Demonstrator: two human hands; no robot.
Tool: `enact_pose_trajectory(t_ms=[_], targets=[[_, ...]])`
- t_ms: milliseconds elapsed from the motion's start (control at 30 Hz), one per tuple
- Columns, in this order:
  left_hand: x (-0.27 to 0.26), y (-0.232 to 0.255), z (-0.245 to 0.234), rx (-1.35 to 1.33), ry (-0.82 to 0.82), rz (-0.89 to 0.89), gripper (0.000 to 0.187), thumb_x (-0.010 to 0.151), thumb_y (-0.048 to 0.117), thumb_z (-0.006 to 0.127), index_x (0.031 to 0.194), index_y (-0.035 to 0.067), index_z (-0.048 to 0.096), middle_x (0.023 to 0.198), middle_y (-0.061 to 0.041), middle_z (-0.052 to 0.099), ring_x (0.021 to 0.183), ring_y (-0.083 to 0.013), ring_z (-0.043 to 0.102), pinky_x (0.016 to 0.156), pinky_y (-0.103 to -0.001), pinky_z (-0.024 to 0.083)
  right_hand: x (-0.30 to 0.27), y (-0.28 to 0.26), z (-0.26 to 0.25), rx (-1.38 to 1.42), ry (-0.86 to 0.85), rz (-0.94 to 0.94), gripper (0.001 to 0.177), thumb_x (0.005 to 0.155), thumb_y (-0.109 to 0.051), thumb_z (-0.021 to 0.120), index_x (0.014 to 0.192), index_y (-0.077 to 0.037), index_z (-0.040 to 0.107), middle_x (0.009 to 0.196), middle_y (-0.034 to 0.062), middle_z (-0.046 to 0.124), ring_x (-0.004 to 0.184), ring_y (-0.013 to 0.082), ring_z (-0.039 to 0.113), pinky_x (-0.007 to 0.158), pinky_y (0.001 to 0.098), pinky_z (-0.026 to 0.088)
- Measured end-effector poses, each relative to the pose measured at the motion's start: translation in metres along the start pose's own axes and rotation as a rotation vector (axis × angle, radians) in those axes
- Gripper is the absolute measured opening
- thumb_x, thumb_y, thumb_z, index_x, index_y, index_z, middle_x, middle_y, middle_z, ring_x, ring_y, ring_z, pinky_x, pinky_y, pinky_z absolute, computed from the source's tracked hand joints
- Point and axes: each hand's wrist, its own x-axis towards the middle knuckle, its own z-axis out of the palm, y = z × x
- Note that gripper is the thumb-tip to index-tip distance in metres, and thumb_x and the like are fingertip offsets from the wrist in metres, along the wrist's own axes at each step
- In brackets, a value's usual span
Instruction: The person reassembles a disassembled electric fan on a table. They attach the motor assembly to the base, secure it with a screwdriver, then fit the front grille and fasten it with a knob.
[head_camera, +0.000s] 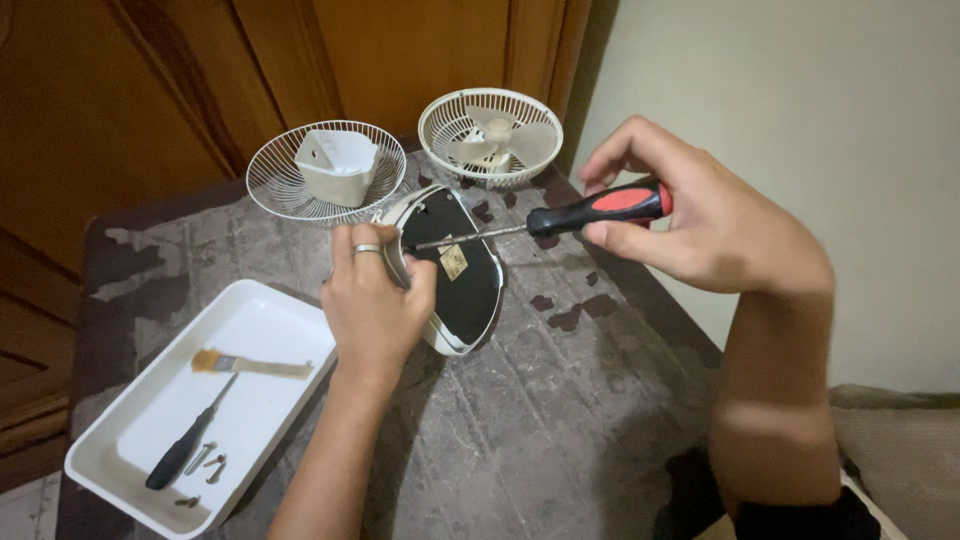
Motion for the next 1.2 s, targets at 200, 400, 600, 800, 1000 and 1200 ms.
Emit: enact_pose_trajectory(t_ms=[200,400,600,800,1000,1200], targets=[[0.004,0.004,-0.002,-0.008,0.007,0.003,0.026,0.079,0.009,0.070,0.103,0.005,0.061,0.100,-0.013,0.060,0.079,-0.0365,0.067,0.068,-0.046,0.056,0.004,-0.006,0.004,0.094,0.003,0.350,0.018,0.088,-0.017,0.075,0.099,-0.005,0.069,0.066,0.0005,0.067,0.059,0.0076,0.059,0.052,0.0254,0.047],[0.002,0.002,-0.001,0.005,-0.002,-0.002,0.027,0.080,0.009,0.071,0.104,0.005,0.060,0.099,-0.013,0.060,0.079,-0.0370,0.067,0.068,-0.047,0.055,0.009,-0.004,0.008,0.019,-0.011,0.533,0.020,0.098,-0.024,0.068,0.093,-0.006,0.073,0.064,-0.0017,0.070,0.050,0.0103,0.058,0.045,0.0268,0.043],[-0.001,0.003,-0.001,-0.003,-0.011,-0.014,0.026,0.081,0.010,0.071,0.105,0.005,0.060,0.098,-0.014,0.060,0.078,-0.0366,0.067,0.068,-0.047,0.055,0.001,-0.002,0.006,0.014,-0.019,0.224,0.030,0.090,-0.018,0.072,0.113,-0.001,0.060,0.097,0.0063,0.067,0.081,0.0099,0.066,0.066,0.0267,0.054],[0.002,0.005,-0.002,0.009,0.006,0.007,0.026,0.080,0.009,0.070,0.103,0.004,0.061,0.098,-0.014,0.060,0.079,-0.0377,0.067,0.069,-0.047,0.055,0.001,0.000,0.003,0.235,-0.056,0.273,0.033,0.086,-0.002,0.068,0.114,-0.003,0.052,0.101,0.0067,0.065,0.082,0.0106,0.068,0.069,0.0270,0.059],[0.000,0.003,-0.002,0.018,0.006,0.009,0.026,0.081,0.010,0.070,0.104,0.005,0.061,0.100,-0.015,0.060,0.081,-0.0388,0.067,0.070,-0.048,0.055,0.003,-0.007,0.005,0.088,0.108,0.253,0.023,0.088,-0.009,0.077,0.106,-0.003,0.063,0.079,0.0016,0.069,0.067,0.0054,0.067,0.058,0.0229,0.055],[0.002,0.002,-0.001,0.013,-0.016,-0.002,0.025,0.080,0.010,0.070,0.103,0.005,0.061,0.099,-0.014,0.061,0.080,-0.0381,0.067,0.069,-0.048,0.055,0.007,-0.009,0.009,0.021,0.171,0.316,0.020,0.087,-0.016,0.081,0.100,-0.005,0.070,0.066,0.0004,0.066,0.056,0.0042,0.060,0.047,0.0219,0.045]])
